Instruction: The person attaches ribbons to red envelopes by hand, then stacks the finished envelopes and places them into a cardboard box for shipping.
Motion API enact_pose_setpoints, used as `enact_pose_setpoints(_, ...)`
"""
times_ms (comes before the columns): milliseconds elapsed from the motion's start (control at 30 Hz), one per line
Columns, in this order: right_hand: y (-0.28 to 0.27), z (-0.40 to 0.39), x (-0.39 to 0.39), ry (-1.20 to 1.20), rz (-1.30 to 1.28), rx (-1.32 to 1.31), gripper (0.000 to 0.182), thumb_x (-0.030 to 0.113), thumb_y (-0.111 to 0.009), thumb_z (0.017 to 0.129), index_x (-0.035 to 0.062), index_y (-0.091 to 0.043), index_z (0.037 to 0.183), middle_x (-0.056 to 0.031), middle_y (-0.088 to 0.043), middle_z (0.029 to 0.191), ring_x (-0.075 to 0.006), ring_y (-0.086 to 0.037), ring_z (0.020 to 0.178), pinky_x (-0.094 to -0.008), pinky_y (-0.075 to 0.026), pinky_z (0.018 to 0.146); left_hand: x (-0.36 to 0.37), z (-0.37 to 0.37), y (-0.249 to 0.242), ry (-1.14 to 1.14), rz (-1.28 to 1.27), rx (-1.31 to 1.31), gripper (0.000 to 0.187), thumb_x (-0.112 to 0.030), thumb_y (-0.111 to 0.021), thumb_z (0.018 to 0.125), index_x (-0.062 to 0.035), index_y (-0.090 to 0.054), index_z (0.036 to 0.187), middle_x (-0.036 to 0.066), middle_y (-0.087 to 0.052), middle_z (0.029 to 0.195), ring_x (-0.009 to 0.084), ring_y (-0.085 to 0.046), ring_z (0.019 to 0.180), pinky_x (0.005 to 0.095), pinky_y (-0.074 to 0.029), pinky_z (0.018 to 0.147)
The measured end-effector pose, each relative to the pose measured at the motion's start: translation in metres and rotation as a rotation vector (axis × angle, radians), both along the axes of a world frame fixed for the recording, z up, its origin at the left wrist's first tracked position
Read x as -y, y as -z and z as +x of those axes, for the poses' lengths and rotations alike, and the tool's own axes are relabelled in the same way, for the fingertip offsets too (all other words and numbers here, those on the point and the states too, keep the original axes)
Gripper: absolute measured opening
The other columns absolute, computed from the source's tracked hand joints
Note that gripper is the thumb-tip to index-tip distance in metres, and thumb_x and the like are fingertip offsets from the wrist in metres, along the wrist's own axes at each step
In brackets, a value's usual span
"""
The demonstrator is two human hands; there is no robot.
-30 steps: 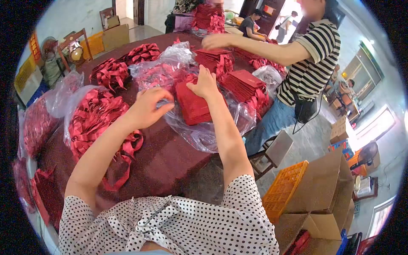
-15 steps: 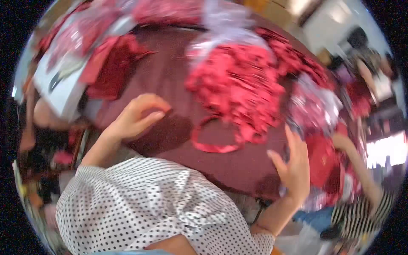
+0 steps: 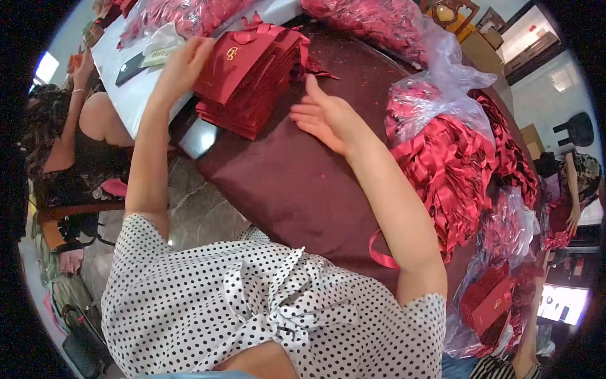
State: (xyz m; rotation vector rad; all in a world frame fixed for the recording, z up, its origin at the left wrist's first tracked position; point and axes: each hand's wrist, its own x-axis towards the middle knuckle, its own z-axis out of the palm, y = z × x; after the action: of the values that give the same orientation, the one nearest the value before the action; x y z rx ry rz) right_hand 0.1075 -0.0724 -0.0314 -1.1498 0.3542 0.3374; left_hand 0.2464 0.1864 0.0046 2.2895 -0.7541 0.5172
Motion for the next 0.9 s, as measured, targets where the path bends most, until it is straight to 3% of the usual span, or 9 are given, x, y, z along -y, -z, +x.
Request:
enact_pose_setpoints(67,0.009,0.034,-0.016,0.051,0.026,-0.065,0.089,0.057,-0.059,0.075,-0.0093,-0.030,0.127,-0.0262,-0.041,0.125,-0.0322,-0.045,0.114,-0.0378,-0.039,0.095,0.013,0.004,0.007,0.098,0.068,-0.049,0.040,-0.035,-0.047,0.089,0.0016,-0.058,0.100,0.023,-0.061,0.088,0.0382,-0.058,0.085,0.0404,-0.045,0.072)
enact_pose_setpoints(167,0.006,0.058,-0.035,-0.058,0.200,0.109,0.093,0.057,-0.065,0.070,-0.0081,-0.030,0.127,-0.0264,-0.038,0.126,-0.0338,-0.044,0.112,-0.0406,-0.037,0.096,0.014,0.016,0.027,0.128,0.257,0.208,0.040,-0.038,-0.050,0.085,-0.0019,-0.062,0.097,0.017,-0.063,0.089,0.0345,-0.057,0.087,0.0392,-0.042,0.080)
enact_pose_setpoints(333,0.005,0.079,-0.064,0.077,0.190,0.094,0.055,0.042,-0.074,0.069,0.0101,-0.056,0.110,-0.0025,-0.060,0.108,-0.0192,-0.055,0.102,-0.0418,-0.041,0.091,0.021,0.004,0.043,-0.010,0.337,0.219,0.038,-0.040,-0.053,0.083,-0.0071,-0.065,0.097,0.011,-0.062,0.091,0.0281,-0.055,0.091,0.0402,-0.038,0.081)
enact_pose_setpoints(367,0.004,0.081,-0.072,0.162,0.260,0.173,0.052,0.031,-0.077,0.068,0.0012,-0.058,0.105,-0.0106,-0.061,0.102,-0.0234,-0.059,0.091,-0.0378,-0.047,0.082,0.022,0.005,0.047,-0.036,0.319,0.223,0.038,-0.040,-0.053,0.083,-0.0068,-0.065,0.097,0.011,-0.062,0.091,0.0280,-0.055,0.090,0.0398,-0.038,0.080)
enact_pose_setpoints(467,0.008,0.084,-0.077,0.223,0.276,0.132,0.033,0.013,-0.070,0.071,-0.0018,-0.059,0.099,-0.0129,-0.063,0.095,-0.0233,-0.062,0.083,-0.0365,-0.050,0.075,0.023,0.000,0.047,-0.039,0.288,0.250,0.036,-0.037,-0.055,0.082,-0.0053,-0.065,0.097,0.012,-0.061,0.091,0.0285,-0.054,0.090,0.0395,-0.038,0.079)
enact_pose_setpoints(667,0.029,0.085,-0.074,0.353,0.096,0.194,0.029,0.012,-0.069,0.069,-0.0060,-0.060,0.091,-0.0159,-0.063,0.090,-0.0235,-0.062,0.078,-0.0356,-0.051,0.069,0.026,-0.008,0.060,0.020,0.142,0.241,0.037,-0.033,-0.061,0.080,-0.0021,-0.061,0.101,0.014,-0.056,0.099,0.0313,-0.050,0.095,0.0402,-0.038,0.083)
enact_pose_setpoints(733,0.014,0.074,-0.064,0.321,0.047,0.274,0.028,0.010,-0.068,0.069,-0.0071,-0.060,0.090,-0.0163,-0.063,0.088,-0.0238,-0.063,0.077,-0.0355,-0.051,0.069,0.019,-0.005,0.052,0.063,-0.032,0.044,0.049,-0.033,-0.062,0.080,0.0000,-0.051,0.114,0.018,-0.052,0.107,0.0324,-0.048,0.101,0.0392,-0.037,0.089)
enact_pose_setpoints(800,-0.005,0.058,-0.043,0.255,0.055,0.360,0.029,0.009,-0.068,0.069,-0.0078,-0.060,0.091,-0.0162,-0.064,0.086,-0.0243,-0.063,0.076,-0.0363,-0.051,0.070,0.022,-0.010,0.040,-0.063,-0.349,-0.207,0.055,-0.034,-0.060,0.083,0.0064,-0.045,0.118,0.016,-0.053,0.115,0.0207,-0.051,0.106,0.0330,-0.040,0.091)
enact_pose_setpoints(900,-0.038,0.029,-0.017,0.176,-0.053,0.462,0.032,0.011,-0.070,0.071,-0.0060,-0.059,0.096,-0.0148,-0.064,0.090,-0.0222,-0.063,0.078,-0.0352,-0.052,0.072,0.021,-0.023,0.010,0.384,-0.700,-1.209,0.062,-0.037,-0.067,0.078,0.0024,-0.045,0.119,0.013,-0.054,0.115,0.0206,-0.057,0.099,0.0320,-0.046,0.085)
